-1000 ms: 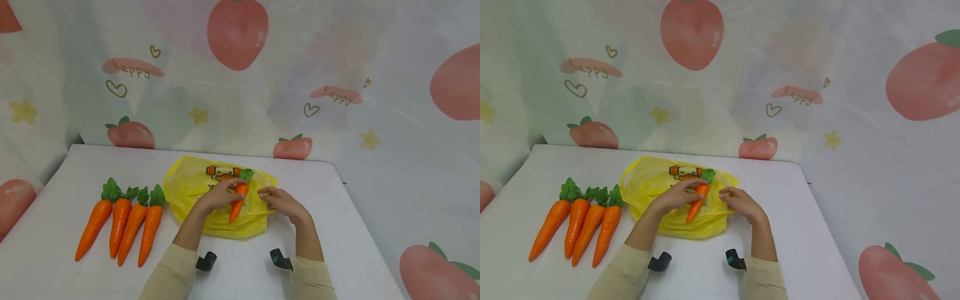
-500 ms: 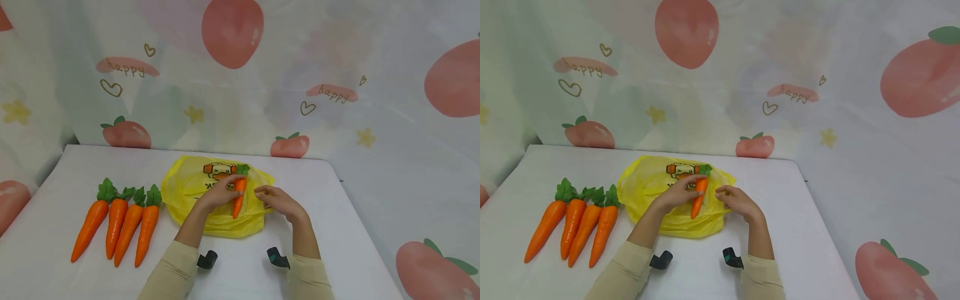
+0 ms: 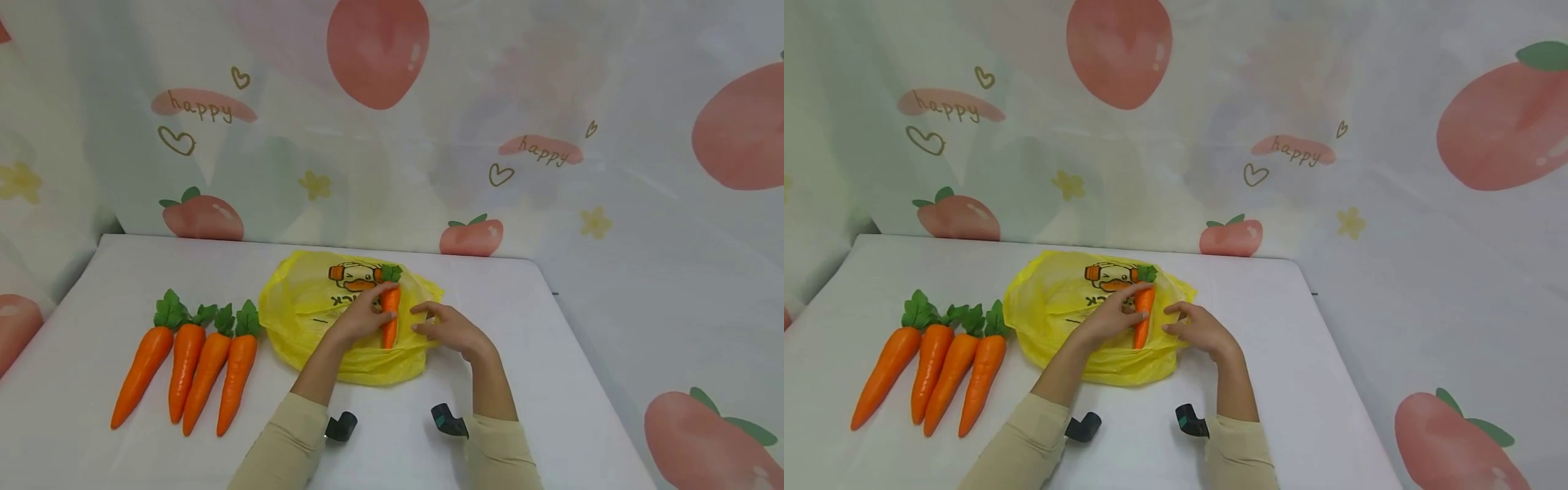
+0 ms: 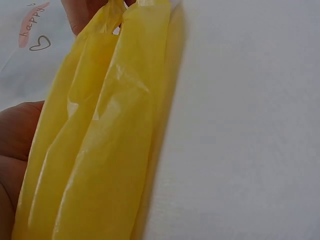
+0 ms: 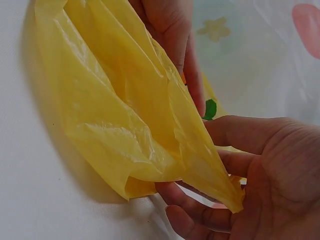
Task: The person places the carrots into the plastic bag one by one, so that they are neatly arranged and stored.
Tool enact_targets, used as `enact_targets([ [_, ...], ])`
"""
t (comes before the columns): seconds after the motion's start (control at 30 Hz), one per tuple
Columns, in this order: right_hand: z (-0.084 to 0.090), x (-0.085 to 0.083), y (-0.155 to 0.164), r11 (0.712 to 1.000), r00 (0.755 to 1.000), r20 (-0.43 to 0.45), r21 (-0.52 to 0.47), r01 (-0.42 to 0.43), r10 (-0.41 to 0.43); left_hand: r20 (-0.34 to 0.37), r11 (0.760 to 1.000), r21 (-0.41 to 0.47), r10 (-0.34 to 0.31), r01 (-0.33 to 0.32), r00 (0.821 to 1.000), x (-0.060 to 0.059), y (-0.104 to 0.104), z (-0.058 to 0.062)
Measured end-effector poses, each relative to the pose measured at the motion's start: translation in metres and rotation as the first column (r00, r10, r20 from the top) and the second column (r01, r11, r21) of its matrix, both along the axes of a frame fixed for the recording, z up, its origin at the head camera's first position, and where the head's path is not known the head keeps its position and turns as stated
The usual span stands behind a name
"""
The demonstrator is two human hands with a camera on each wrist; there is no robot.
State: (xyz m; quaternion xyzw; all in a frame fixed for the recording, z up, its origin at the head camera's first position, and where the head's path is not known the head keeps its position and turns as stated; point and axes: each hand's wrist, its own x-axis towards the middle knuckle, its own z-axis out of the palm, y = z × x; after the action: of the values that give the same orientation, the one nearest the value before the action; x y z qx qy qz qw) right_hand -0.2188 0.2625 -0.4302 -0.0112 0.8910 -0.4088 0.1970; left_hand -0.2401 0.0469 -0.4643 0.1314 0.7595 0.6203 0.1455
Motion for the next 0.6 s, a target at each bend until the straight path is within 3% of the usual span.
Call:
enact_targets([
  [0.6, -0.0022, 0.0001, -0.0012, 0.999, 1.0, -0.004, -0.023, -0.023, 0.023, -0.038, 0.996, -0.039, 0.073, -0.074, 0.997, 0.0027, -0.0007, -0.0109],
])
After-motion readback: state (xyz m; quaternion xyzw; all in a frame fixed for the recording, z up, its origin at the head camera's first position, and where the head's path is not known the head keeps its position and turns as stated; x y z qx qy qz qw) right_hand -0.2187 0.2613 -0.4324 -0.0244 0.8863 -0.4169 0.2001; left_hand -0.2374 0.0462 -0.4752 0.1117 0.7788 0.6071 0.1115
